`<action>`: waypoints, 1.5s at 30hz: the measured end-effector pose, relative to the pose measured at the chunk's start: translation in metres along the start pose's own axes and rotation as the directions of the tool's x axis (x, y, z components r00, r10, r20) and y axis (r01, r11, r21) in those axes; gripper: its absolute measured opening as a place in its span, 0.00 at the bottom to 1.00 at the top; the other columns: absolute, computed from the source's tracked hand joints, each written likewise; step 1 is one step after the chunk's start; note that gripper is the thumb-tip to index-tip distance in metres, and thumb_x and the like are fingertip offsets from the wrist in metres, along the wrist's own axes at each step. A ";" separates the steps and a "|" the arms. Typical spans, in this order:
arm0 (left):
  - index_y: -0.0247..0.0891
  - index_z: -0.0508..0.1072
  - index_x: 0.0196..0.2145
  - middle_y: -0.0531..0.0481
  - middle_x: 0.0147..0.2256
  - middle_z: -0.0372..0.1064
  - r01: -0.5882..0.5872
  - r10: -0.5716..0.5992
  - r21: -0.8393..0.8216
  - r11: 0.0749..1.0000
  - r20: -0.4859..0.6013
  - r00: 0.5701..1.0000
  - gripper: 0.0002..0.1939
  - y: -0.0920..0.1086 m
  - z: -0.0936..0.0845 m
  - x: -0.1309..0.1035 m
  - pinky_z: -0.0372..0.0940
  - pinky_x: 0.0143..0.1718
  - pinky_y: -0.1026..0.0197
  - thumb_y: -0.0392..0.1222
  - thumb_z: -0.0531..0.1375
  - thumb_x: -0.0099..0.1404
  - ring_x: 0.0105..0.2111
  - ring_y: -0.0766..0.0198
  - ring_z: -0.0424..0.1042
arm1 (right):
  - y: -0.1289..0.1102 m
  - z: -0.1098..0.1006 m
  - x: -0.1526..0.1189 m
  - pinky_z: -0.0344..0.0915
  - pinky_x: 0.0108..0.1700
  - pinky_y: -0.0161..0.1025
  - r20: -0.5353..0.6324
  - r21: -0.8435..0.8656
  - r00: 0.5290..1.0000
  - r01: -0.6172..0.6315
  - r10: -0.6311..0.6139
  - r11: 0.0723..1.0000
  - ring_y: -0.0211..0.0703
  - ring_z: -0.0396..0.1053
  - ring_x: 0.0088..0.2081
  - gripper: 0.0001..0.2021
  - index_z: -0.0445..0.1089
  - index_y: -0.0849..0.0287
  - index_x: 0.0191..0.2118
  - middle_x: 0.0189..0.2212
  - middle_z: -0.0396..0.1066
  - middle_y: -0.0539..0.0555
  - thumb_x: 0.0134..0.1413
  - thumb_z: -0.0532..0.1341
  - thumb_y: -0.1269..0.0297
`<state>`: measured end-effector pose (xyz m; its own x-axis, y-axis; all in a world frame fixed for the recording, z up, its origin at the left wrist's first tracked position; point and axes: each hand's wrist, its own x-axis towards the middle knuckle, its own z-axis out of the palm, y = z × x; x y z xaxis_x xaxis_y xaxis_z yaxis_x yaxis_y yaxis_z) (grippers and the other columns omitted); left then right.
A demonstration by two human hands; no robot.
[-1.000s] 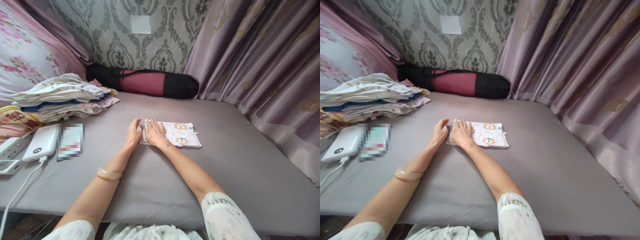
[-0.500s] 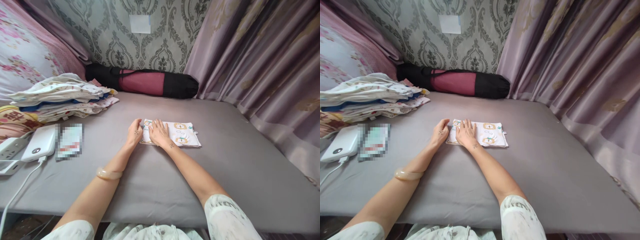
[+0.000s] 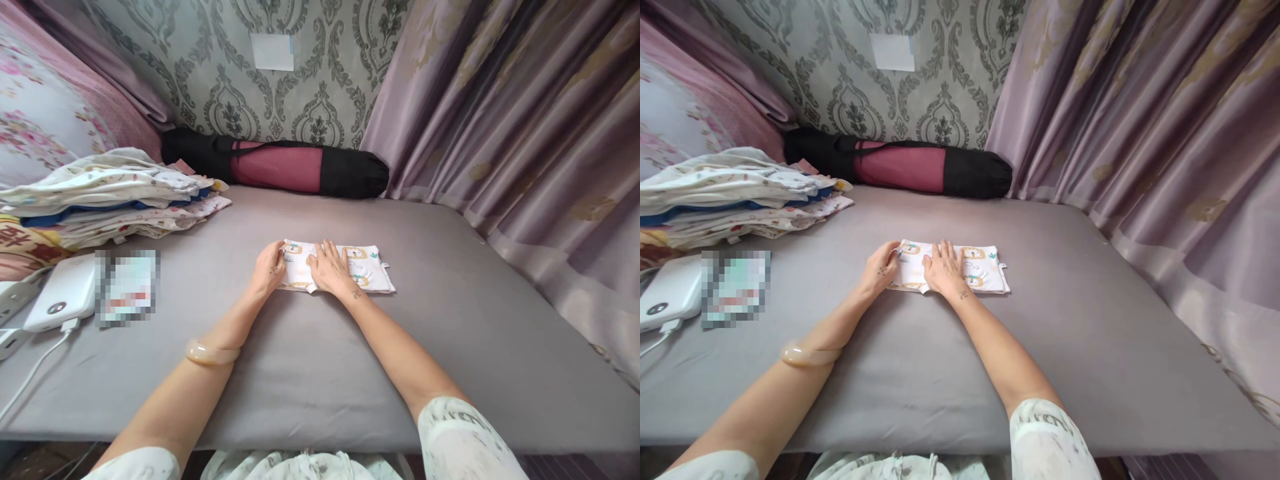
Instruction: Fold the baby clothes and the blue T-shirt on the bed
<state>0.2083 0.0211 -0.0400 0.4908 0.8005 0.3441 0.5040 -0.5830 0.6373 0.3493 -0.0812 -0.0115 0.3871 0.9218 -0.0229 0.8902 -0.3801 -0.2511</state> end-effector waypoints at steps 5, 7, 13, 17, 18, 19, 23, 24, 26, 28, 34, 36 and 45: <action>0.39 0.69 0.51 0.42 0.49 0.72 -0.119 0.116 0.053 0.992 0.052 0.992 0.18 -0.002 0.004 0.000 0.63 0.56 0.52 0.37 0.47 0.68 0.51 0.55 0.70 | 0.009 0.008 -0.003 0.30 0.68 0.56 0.008 -0.020 1.000 -0.015 0.015 1.000 0.54 0.39 0.70 0.30 0.50 0.66 0.69 0.70 0.44 0.63 0.69 0.39 0.55; 0.38 0.69 0.52 0.40 0.50 0.72 -0.176 0.171 0.070 0.982 0.078 0.982 0.18 -0.004 0.006 0.000 0.63 0.57 0.52 0.38 0.47 0.69 0.52 0.55 0.70 | 0.009 0.009 -0.002 0.30 0.68 0.56 0.002 -0.017 1.000 -0.016 0.016 1.000 0.54 0.39 0.70 0.30 0.50 0.66 0.69 0.70 0.43 0.63 0.69 0.39 0.55; 0.37 0.66 0.55 0.38 0.56 0.67 -0.354 0.338 0.092 0.931 0.158 0.928 0.19 -0.007 0.007 -0.004 0.60 0.59 0.50 0.38 0.47 0.69 0.59 0.53 0.64 | 0.019 -0.001 -0.003 0.33 0.68 0.56 -0.001 -0.015 0.999 -0.032 0.032 0.999 0.55 0.39 0.70 0.30 0.49 0.64 0.69 0.70 0.43 0.63 0.69 0.39 0.55; 0.38 0.64 0.59 0.38 0.60 0.63 -0.379 0.346 0.132 0.916 0.218 0.913 0.21 -0.002 0.006 -0.010 0.57 0.61 0.46 0.42 0.47 0.71 0.63 0.50 0.57 | 0.035 -0.002 -0.003 0.32 0.68 0.57 -0.003 -0.055 0.996 -0.086 0.086 0.995 0.56 0.38 0.70 0.29 0.50 0.65 0.69 0.70 0.43 0.64 0.69 0.40 0.56; 0.38 0.64 0.59 0.38 0.60 0.63 -0.384 0.346 0.142 0.913 0.233 0.909 0.21 -0.001 0.006 -0.011 0.56 0.61 0.45 0.43 0.47 0.72 0.64 0.50 0.56 | 0.037 -0.001 -0.003 0.32 0.68 0.57 0.008 -0.054 0.996 -0.094 0.094 0.994 0.56 0.38 0.70 0.29 0.50 0.65 0.69 0.70 0.43 0.64 0.69 0.39 0.56; 0.38 0.64 0.60 0.38 0.61 0.62 -0.390 0.348 0.149 0.909 0.246 0.905 0.21 0.000 0.006 -0.012 0.56 0.61 0.45 0.43 0.46 0.72 0.64 0.49 0.56 | 0.039 0.000 -0.004 0.32 0.68 0.57 0.014 -0.051 0.995 -0.099 0.100 0.994 0.55 0.38 0.70 0.29 0.50 0.65 0.69 0.70 0.43 0.64 0.69 0.39 0.56; 0.37 0.63 0.60 0.39 0.62 0.61 -0.406 0.349 0.164 0.899 0.291 0.891 0.22 0.001 0.006 -0.014 0.54 0.62 0.45 0.44 0.45 0.73 0.65 0.49 0.55 | 0.038 0.003 -0.004 0.31 0.68 0.58 0.002 -0.040 0.995 -0.103 0.103 0.994 0.56 0.38 0.70 0.29 0.50 0.65 0.69 0.70 0.43 0.63 0.69 0.39 0.55; 0.37 0.63 0.60 0.39 0.62 0.61 -0.404 0.343 0.168 0.899 0.303 0.889 0.22 0.001 0.006 -0.014 0.54 0.62 0.45 0.44 0.45 0.73 0.65 0.49 0.55 | 0.038 0.002 -0.004 0.31 0.68 0.58 0.008 -0.035 0.995 -0.103 0.103 0.994 0.56 0.37 0.71 0.30 0.49 0.65 0.69 0.70 0.43 0.64 0.69 0.40 0.55; 0.36 0.63 0.60 0.39 0.63 0.60 -0.398 0.329 0.174 0.901 0.325 0.887 0.23 0.000 0.006 -0.014 0.54 0.62 0.45 0.44 0.45 0.73 0.65 0.49 0.55 | 0.040 -0.003 -0.004 0.32 0.68 0.57 0.046 -0.013 0.994 -0.095 0.095 0.995 0.55 0.37 0.71 0.30 0.49 0.65 0.69 0.71 0.42 0.64 0.69 0.39 0.55; 0.36 0.63 0.60 0.39 0.63 0.60 -0.393 0.319 0.179 0.902 0.337 0.886 0.23 0.001 0.005 -0.014 0.54 0.62 0.45 0.45 0.45 0.73 0.65 0.49 0.55 | 0.045 -0.009 -0.005 0.33 0.68 0.54 0.074 0.003 0.994 -0.086 0.086 0.996 0.53 0.38 0.71 0.30 0.48 0.65 0.70 0.71 0.42 0.63 0.69 0.38 0.55; 0.38 0.64 0.59 0.39 0.62 0.60 -0.397 0.321 0.173 0.901 0.349 0.880 0.23 0.005 0.003 -0.015 0.54 0.62 0.46 0.47 0.43 0.73 0.65 0.50 0.55 | 0.069 -0.020 -0.015 0.33 0.68 0.57 0.029 -0.072 0.989 -0.140 0.142 0.988 0.52 0.37 0.71 0.27 0.51 0.60 0.69 0.71 0.42 0.61 0.70 0.39 0.57; 0.38 0.65 0.58 0.38 0.62 0.60 -0.393 0.318 0.174 0.903 0.345 0.883 0.22 0.005 0.004 -0.015 0.54 0.62 0.46 0.47 0.43 0.73 0.64 0.50 0.56 | 0.073 -0.017 -0.017 0.35 0.68 0.57 0.033 -0.076 0.989 -0.143 0.146 0.987 0.53 0.39 0.71 0.26 0.52 0.58 0.68 0.70 0.44 0.61 0.70 0.40 0.57; 0.39 0.68 0.54 0.38 0.59 0.63 -0.333 0.294 0.096 0.938 0.288 0.911 0.21 -0.003 0.009 -0.009 0.60 0.59 0.49 0.49 0.47 0.70 0.59 0.51 0.63 | 0.085 -0.016 -0.011 0.36 0.68 0.57 0.036 0.084 0.994 -0.103 0.100 0.991 0.51 0.42 0.70 0.24 0.57 0.56 0.66 0.70 0.48 0.59 0.69 0.43 0.58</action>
<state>0.2090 0.0149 -0.0511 0.8002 0.5180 0.3023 0.3777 -0.8267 0.4170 0.4243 -0.1251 -0.0174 0.4655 0.8811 -0.0828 0.8223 -0.4652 -0.3278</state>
